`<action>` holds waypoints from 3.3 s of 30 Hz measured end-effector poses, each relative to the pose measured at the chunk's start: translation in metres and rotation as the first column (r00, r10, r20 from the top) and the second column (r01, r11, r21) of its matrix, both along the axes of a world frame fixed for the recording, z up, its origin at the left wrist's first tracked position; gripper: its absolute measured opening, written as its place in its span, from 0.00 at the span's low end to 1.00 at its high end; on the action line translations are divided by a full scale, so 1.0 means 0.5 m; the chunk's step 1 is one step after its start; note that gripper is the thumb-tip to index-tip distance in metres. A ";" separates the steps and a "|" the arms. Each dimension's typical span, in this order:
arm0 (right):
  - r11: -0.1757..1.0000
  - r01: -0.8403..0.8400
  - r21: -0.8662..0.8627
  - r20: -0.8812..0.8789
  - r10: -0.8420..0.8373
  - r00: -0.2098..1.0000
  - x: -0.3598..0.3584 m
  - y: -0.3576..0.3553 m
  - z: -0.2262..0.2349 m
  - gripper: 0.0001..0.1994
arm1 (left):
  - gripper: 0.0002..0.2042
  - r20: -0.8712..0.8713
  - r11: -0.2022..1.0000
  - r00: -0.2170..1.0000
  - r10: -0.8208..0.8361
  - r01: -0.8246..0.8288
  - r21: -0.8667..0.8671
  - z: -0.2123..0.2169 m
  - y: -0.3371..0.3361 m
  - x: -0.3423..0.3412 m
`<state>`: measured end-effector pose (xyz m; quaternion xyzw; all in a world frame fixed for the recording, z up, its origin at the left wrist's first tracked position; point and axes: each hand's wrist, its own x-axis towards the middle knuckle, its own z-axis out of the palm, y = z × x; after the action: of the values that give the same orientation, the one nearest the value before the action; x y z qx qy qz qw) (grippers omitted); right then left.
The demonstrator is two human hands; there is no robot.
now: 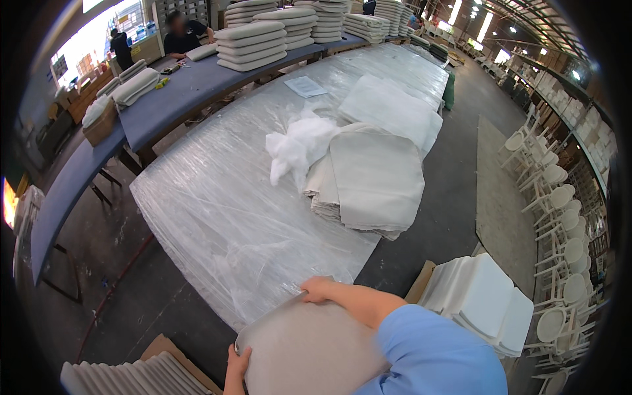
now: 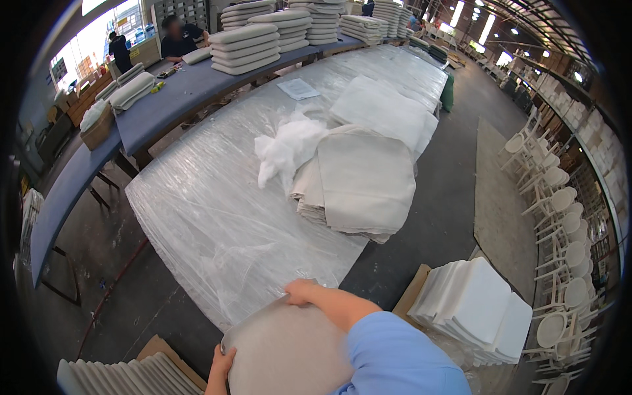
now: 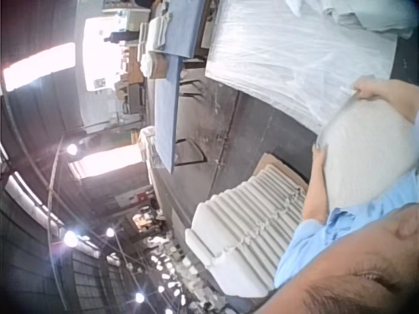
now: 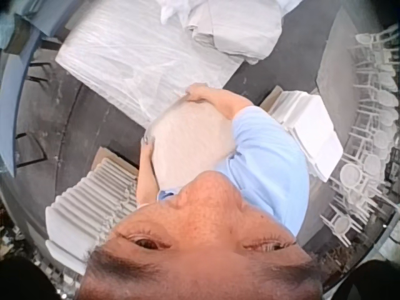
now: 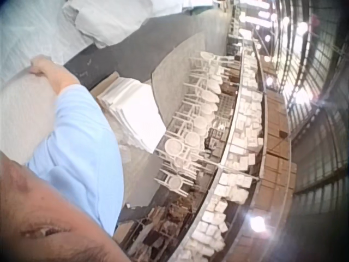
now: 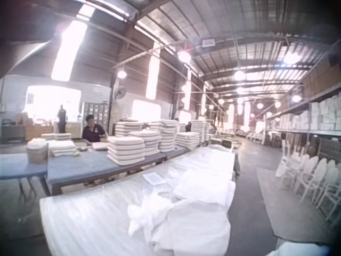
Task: The person picks up a white cushion, places a sheet of white foam on a table, and wraps the cushion in the foam. The person folds the foam around the cushion and stacks the wrapped item on a pile. The process is repeated with another cushion.
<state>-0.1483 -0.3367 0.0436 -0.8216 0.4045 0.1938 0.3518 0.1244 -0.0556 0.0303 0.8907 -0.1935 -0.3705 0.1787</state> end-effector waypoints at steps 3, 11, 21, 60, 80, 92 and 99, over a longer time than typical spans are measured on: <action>0.996 0.017 -0.088 0.053 -0.012 0.998 -0.044 0.006 -0.021 0.11 | 0.32 -0.406 0.975 0.887 0.221 -0.195 0.105 0.002 0.038 0.011; 0.976 0.139 -0.167 0.259 -0.092 0.962 -0.048 0.005 -0.095 0.09 | 0.30 -0.688 0.923 0.666 0.288 -0.384 0.014 -0.053 0.036 0.020; 0.999 0.036 -0.013 0.094 -0.035 0.995 -0.032 -0.045 -0.049 0.14 | 0.29 -0.528 0.928 0.807 0.266 -0.361 -0.085 0.011 0.031 0.021; 0.041 0.752 0.658 0.689 -0.435 -0.580 -0.108 0.380 0.329 0.25 | 0.37 0.480 -0.141 -0.147 -0.865 0.989 0.049 0.648 -0.211 -0.087; -0.517 -0.228 0.825 -0.503 -0.489 -0.713 -0.079 0.550 -0.096 0.47 | 0.34 0.371 -0.086 -0.113 -0.922 0.992 0.091 0.719 -0.273 -0.148; -0.595 -0.301 0.745 -0.513 -0.224 -0.828 0.029 0.594 -0.077 0.22 | 0.32 0.233 -0.024 -0.081 -0.969 0.971 0.237 0.711 -0.205 -0.122; -0.575 -0.375 0.727 -0.494 -0.060 -0.867 0.094 0.626 -0.079 0.19 | 0.28 0.335 -0.231 -0.263 -0.905 0.964 0.134 0.685 -0.172 0.009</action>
<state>-0.1015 -0.0239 0.0041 -0.4182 -0.4590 0.5921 -0.5136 0.1287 -0.1415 0.3730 0.4253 -0.8727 -0.2025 -0.1286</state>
